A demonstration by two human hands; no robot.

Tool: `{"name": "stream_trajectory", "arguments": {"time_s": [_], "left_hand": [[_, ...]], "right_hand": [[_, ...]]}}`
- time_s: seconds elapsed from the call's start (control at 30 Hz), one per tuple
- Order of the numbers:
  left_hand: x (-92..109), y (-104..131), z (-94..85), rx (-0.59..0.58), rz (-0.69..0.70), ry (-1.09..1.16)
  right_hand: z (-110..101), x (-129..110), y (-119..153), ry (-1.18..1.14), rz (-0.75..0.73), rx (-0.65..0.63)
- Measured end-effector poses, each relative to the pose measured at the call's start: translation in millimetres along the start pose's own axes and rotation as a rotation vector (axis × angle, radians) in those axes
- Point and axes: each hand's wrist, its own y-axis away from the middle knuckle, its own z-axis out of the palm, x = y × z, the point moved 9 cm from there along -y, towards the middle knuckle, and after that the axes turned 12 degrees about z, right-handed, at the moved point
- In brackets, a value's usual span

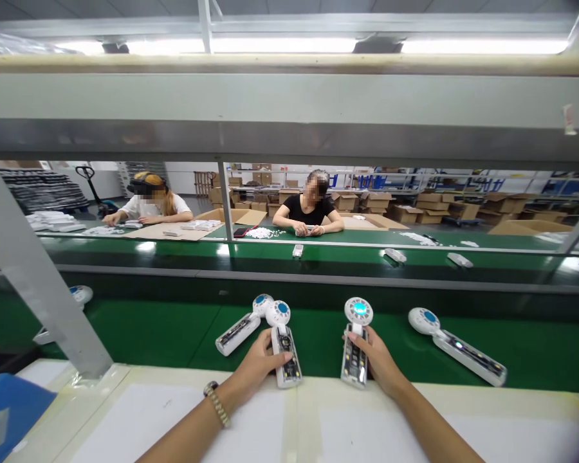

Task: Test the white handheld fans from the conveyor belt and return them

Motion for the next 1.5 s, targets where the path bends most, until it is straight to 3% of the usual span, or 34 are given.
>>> {"name": "stream_trajectory", "arguments": {"time_s": [0.13,0.2,0.27,0.37,0.4,0.47,0.53,0.6,0.67,0.73,0.83,0.9,0.97,1.03,1.1,1.2,1.3,1.4,1.5], "left_hand": [[18.0,-7.6,-17.9,0.029,0.230,-0.345],[28.6,-2.8,-13.3,-0.014,0.316,-0.561],[32.2,5.8,4.6,-0.174,0.353,-0.746],[26.7,19.9,31.6,-0.439,0.368,-0.919],[26.6,21.3,34.1,-0.448,0.385,-0.954],[29.7,18.7,30.2,-0.358,0.438,-1.010],[31.7,14.1,21.6,-0.236,0.480,-1.055],[31.8,10.8,12.6,-0.131,0.500,-1.076],[30.5,9.1,1.7,-0.027,0.481,-1.053],[27.2,8.7,-9.8,0.066,0.431,-1.014],[24.5,8.9,-19.7,0.146,0.393,-1.033],[30.1,9.9,-16.8,0.158,0.459,-1.109],[39.1,12.5,-5.5,0.126,0.573,-1.186],[47.1,17.0,10.2,0.052,0.677,-1.226],[52.1,22.6,26.0,-0.047,0.739,-1.218],[56.2,30.6,41.9,-0.155,0.765,-1.149],[57.5,34.8,48.0,-0.188,0.771,-1.116],[57.1,35.0,48.3,-0.189,0.777,-1.109],[54.8,33.4,47.8,-0.205,0.766,-1.104]], "right_hand": [[-24.8,-21.2,-7.2,0.384,-0.260,0.150],[-40.4,-35.7,-1.7,0.611,-0.393,0.309],[-65.7,-53.7,11.3,0.733,-0.531,0.517],[-126.6,-74.6,37.2,0.790,-0.629,0.889],[-149.0,-78.6,45.1,0.820,-0.623,1.008],[-191.8,-79.0,49.0,0.901,-0.485,1.134],[-222.9,-65.4,34.7,0.977,-0.205,1.017],[-228.3,-51.3,22.8,1.014,-0.051,0.812],[-215.8,-46.9,19.7,1.014,-0.032,0.674],[-198.1,-49.6,22.8,0.980,-0.064,0.629],[-171.2,-54.1,32.0,0.870,-0.114,0.650],[-155.7,-49.7,38.6,0.697,-0.106,0.696],[-135.7,-33.1,41.4,0.371,-0.059,0.666],[-97.4,-13.8,38.0,-0.021,-0.055,0.464],[-45.6,3.3,35.4,-0.200,0.006,0.206],[24.1,29.1,44.2,-0.264,0.176,-0.050],[71.8,37.8,58.6,-0.284,0.235,-0.197],[101.7,36.1,69.6,-0.234,0.244,-0.343],[108.1,37.6,72.0,-0.182,0.259,-0.384]]}}
